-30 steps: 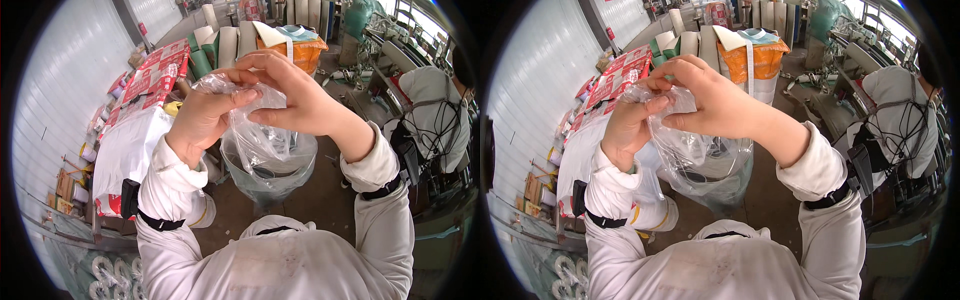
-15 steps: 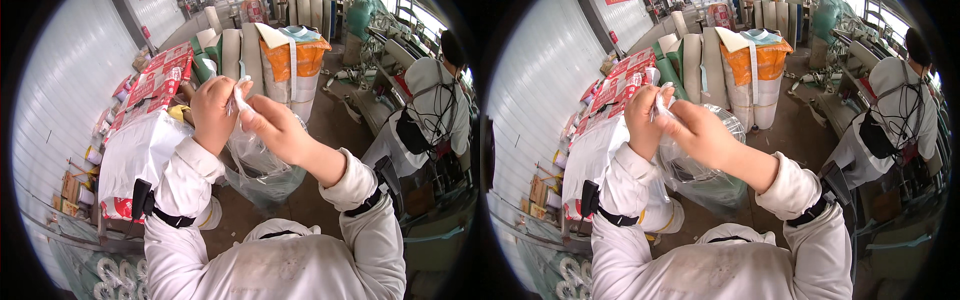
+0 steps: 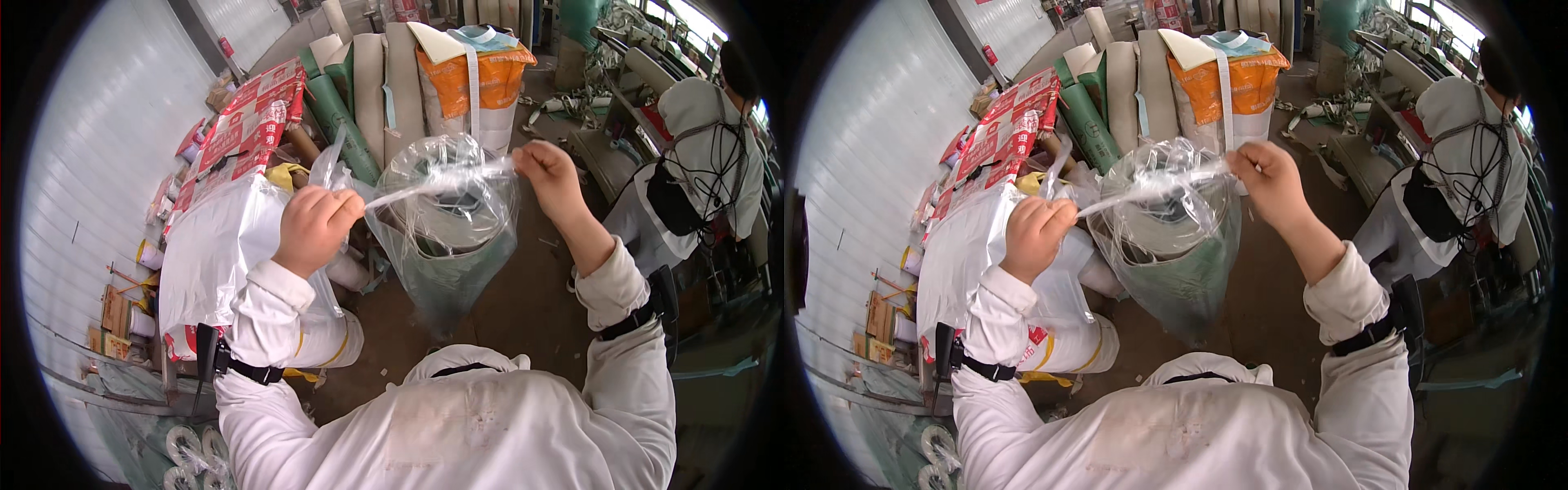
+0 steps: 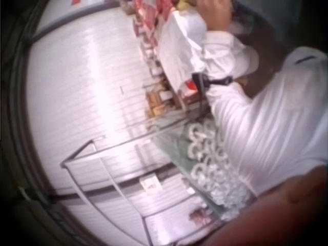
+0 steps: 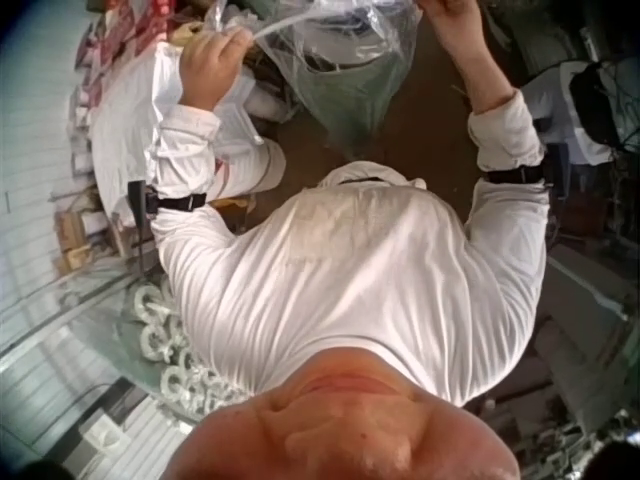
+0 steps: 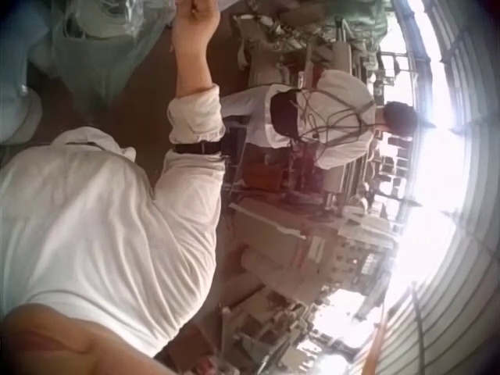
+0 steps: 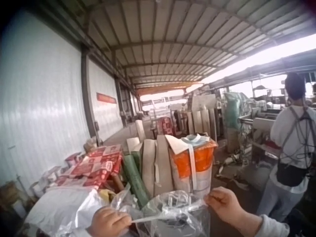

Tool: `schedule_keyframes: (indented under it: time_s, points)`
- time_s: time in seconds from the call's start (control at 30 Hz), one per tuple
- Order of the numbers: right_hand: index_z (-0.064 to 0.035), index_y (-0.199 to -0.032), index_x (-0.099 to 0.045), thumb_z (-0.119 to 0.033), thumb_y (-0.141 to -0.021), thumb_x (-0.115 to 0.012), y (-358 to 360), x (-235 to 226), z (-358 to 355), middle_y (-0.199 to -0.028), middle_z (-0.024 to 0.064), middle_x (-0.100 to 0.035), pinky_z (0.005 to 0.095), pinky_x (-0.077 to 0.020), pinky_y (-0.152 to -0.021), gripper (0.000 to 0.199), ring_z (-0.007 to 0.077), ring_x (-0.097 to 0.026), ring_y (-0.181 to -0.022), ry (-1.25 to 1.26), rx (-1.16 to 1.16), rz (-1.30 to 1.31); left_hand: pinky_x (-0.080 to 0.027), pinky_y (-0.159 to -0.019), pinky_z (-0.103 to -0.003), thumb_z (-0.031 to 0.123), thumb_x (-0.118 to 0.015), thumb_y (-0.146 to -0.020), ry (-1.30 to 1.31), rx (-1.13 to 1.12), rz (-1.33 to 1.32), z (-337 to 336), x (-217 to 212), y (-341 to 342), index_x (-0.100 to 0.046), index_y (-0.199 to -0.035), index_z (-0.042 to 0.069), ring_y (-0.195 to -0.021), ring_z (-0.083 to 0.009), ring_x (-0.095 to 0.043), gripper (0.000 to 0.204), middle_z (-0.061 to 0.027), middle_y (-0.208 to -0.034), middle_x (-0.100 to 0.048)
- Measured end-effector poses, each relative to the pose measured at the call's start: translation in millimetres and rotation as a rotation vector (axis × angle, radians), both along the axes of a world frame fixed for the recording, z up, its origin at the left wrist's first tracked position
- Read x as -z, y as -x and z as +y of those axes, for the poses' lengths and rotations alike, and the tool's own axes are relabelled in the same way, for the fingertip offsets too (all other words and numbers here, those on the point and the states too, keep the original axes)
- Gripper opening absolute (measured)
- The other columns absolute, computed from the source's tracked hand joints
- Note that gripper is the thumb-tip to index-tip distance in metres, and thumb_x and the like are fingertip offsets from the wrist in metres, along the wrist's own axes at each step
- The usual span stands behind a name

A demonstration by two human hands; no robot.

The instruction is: The recorder picks up rolls of green material and places them into long plastic bags, tying the ends of the bags.

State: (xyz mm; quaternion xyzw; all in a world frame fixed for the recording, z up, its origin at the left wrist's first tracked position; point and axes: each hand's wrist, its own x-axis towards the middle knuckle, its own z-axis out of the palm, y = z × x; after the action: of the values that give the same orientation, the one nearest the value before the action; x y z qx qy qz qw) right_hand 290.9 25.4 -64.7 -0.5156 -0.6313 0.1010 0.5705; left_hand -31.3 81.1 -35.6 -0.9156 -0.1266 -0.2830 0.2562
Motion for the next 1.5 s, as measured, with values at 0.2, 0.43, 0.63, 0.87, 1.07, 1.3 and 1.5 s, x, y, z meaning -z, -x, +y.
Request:
schedule_keyframes:
  time_s: [0.2, 0.43, 0.63, 0.87, 1.07, 1.3, 1.5]
  points:
    - [0.0016, -0.069, -0.055, -0.008, -0.074, -0.063, 54, -102, -2, -0.067, 0.0065, -0.052, 0.0313, -0.0397, -0.066, 0.014, 0.0209, -0.05, -0.069, -0.478, -0.374, -0.272, -0.039, -0.059, -0.02, 0.017, -0.05, -0.087, 1.64, 0.502, -0.856, -13, -46, -73, -0.054, -0.085, -0.001, -0.061, -0.0068, -0.048, 0.018, -0.0092, -0.078, -0.06]
    - [-0.0017, -0.071, -0.058, -0.015, -0.075, -0.061, 93, -113, 26, -0.063, 0.0075, -0.053, 0.0296, -0.0407, -0.059, 0.014, 0.0206, -0.051, -0.062, -0.139, -0.444, -0.378, -0.04, -0.057, -0.021, 0.019, -0.054, -0.085, 1.889, 0.505, -0.678, -30, -54, -75, -0.056, -0.087, 0.0, -0.064, -0.0089, -0.052, 0.019, -0.0041, -0.074, -0.056]
    - [-0.0014, -0.08, -0.059, -0.013, -0.073, -0.065, 77, -88, 8, -0.072, 0.0056, -0.057, 0.027, -0.0423, -0.058, 0.015, 0.0162, -0.054, -0.064, -0.158, -0.619, -0.118, -0.037, -0.054, -0.018, 0.027, -0.055, -0.085, 1.929, 0.45, -0.587, -30, -59, -60, -0.057, -0.093, 0.001, -0.063, -0.0072, -0.051, 0.028, -0.0059, -0.079, -0.059]
    - [-0.0022, -0.076, -0.059, -0.009, -0.06, -0.069, 103, -83, -32, -0.068, 0.006, -0.052, 0.0313, -0.0426, -0.056, 0.02, 0.0212, -0.052, -0.062, -0.712, -0.275, -0.757, -0.039, -0.059, -0.019, 0.009, -0.063, -0.077, 1.842, 0.44, -0.466, -26, -61, -48, -0.057, -0.091, -0.001, -0.064, -0.0057, -0.048, 0.018, -0.0065, -0.083, -0.06]
    - [0.001, -0.082, -0.055, -0.018, -0.084, -0.054, 111, -41, -8, -0.072, 0.0108, -0.052, 0.0336, -0.0404, -0.063, 0.019, 0.026, -0.05, -0.068, 0.029, -0.33, 0.09, -0.042, -0.061, -0.026, 0.004, -0.065, -0.07, 1.274, 0.455, -0.472, -13, -44, -56, -0.05, -0.072, 0.005, -0.07, -0.012, -0.053, 0.015, -0.0022, -0.077, -0.055]
    - [0.0021, -0.085, -0.057, -0.023, -0.09, -0.048, 126, -46, 1, -0.07, -0.0021, -0.05, 0.0246, -0.0383, -0.058, 0.027, 0.0059, -0.043, -0.065, 0.157, -0.407, 0.62, -0.04, -0.057, -0.033, 0.009, -0.058, -0.063, -0.052, 0.006, -0.388, -6, -39, -63, -0.048, -0.069, 0.009, -0.063, -0.0208, -0.053, 0.012, -0.0034, -0.07, -0.048]
    - [-0.0006, -0.067, -0.056, -0.016, -0.079, -0.053, 71, -34, 37, -0.069, 0.0133, -0.055, 0.039, -0.0423, -0.061, 0.02, 0.0318, -0.054, -0.069, -0.145, -0.146, -0.281, -0.04, -0.055, -0.034, 0.011, -0.061, -0.067, 0.012, -0.049, -0.259, -51, 2, -80, -0.048, -0.067, 0.007, -0.06, -0.0227, -0.051, 0.014, -0.0048, -0.068, -0.047]
